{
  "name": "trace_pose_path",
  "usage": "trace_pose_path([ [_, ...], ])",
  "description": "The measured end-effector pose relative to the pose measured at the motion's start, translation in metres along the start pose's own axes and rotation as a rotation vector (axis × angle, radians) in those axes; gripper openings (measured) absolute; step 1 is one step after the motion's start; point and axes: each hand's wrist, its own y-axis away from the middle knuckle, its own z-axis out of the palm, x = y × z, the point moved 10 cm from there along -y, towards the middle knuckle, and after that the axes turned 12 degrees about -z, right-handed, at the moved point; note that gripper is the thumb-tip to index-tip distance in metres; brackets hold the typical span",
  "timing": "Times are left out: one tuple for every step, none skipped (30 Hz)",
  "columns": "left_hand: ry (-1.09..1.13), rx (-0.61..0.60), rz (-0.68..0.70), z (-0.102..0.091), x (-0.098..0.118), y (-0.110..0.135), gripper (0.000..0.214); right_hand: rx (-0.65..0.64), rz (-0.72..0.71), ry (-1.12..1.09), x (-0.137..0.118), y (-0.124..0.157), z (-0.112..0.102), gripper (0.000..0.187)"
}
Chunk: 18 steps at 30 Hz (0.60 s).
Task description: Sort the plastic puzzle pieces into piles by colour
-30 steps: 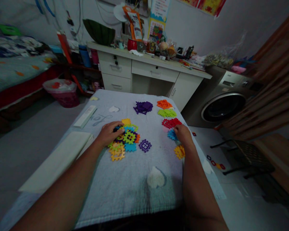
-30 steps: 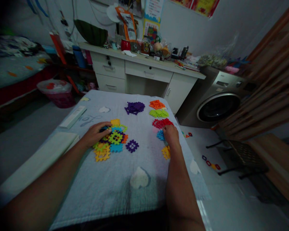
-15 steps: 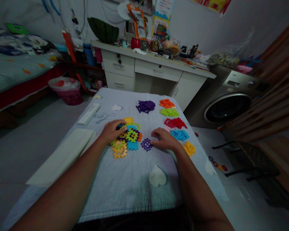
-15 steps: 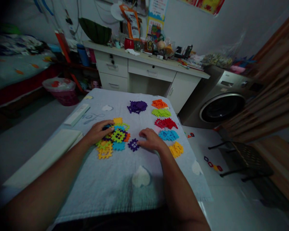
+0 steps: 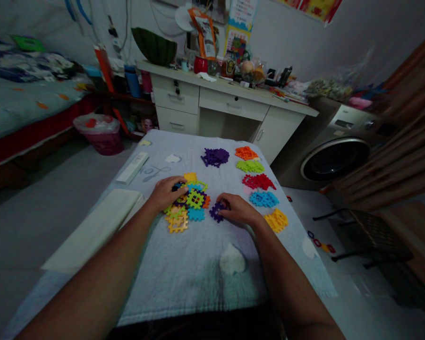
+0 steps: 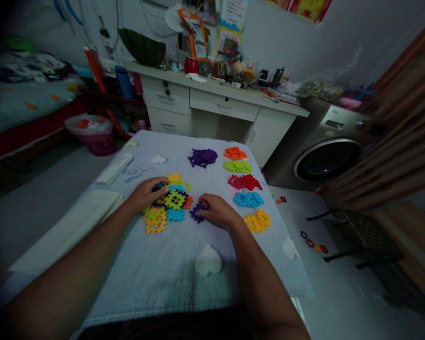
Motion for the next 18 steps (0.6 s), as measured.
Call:
trace_pose_path([
  [0.006,0.002,-0.001,0.000,0.000,0.000,0.046,0.026,0.014,-0.049,0.002,0.000,-0.002,0.021],
  [0.012,0.005,-0.003,-0.001,0.000,0.000,0.046,0.059,0.026,-0.101,0.005,0.000,-0.003,0.017],
  [0.015,0.005,-0.005,-0.001,0.000,0.000,0.046,0.100,0.036,-0.150,0.008,0.000,-0.005,0.015],
  [0.016,0.004,-0.006,-0.001,0.000,0.000,0.046,0.149,0.046,-0.191,0.011,0.000,-0.008,0.014],
  [0.015,0.005,-0.008,-0.001,0.000,0.000,0.046,0.206,0.058,-0.219,0.015,0.000,-0.012,0.013],
  [0.014,0.006,-0.008,-0.002,0.001,0.000,0.046,0.268,0.071,-0.232,0.019,0.000,-0.016,0.012],
  [0.014,0.010,-0.006,-0.002,0.001,0.001,0.046,0.328,0.086,-0.230,0.022,0.001,-0.021,0.012],
  [0.014,0.014,-0.003,-0.003,0.002,0.001,0.046,0.384,0.104,-0.217,0.025,0.002,-0.026,0.011],
  [0.015,0.018,0.001,-0.003,0.002,0.001,0.046,0.431,0.125,-0.199,0.027,0.002,-0.031,0.010],
  [0.017,0.021,0.004,-0.004,0.003,0.001,0.045,0.471,0.147,-0.182,0.029,0.003,-0.036,0.010],
  [0.019,0.023,0.006,-0.004,0.004,0.001,0.045,0.504,0.167,-0.169,0.031,0.002,-0.041,0.009],
  [0.023,0.024,0.006,-0.004,0.004,0.001,0.044,0.531,0.185,-0.161,0.033,0.000,-0.046,0.009],
  [0.028,0.027,0.003,-0.005,0.004,0.001,0.044,0.554,0.198,-0.155,0.035,-0.002,-0.051,0.008],
  [0.034,0.029,0.000,-0.005,0.004,0.001,0.044,0.578,0.208,-0.149,0.038,-0.006,-0.056,0.008],
  [0.041,0.029,-0.003,-0.005,0.005,0.001,0.044,0.602,0.216,-0.139,0.041,-0.010,-0.062,0.008],
  [0.048,0.029,-0.005,-0.006,0.005,0.001,0.044,0.626,0.225,-0.126,0.046,-0.015,-0.068,0.008],
  [0.054,0.028,-0.007,-0.006,0.005,0.001,0.044,0.652,0.236,-0.108,0.051,-0.021,-0.074,0.009],
  [0.060,0.030,-0.008,-0.006,0.005,0.001,0.044,0.685,0.246,-0.090,0.057,-0.027,-0.080,0.010],
])
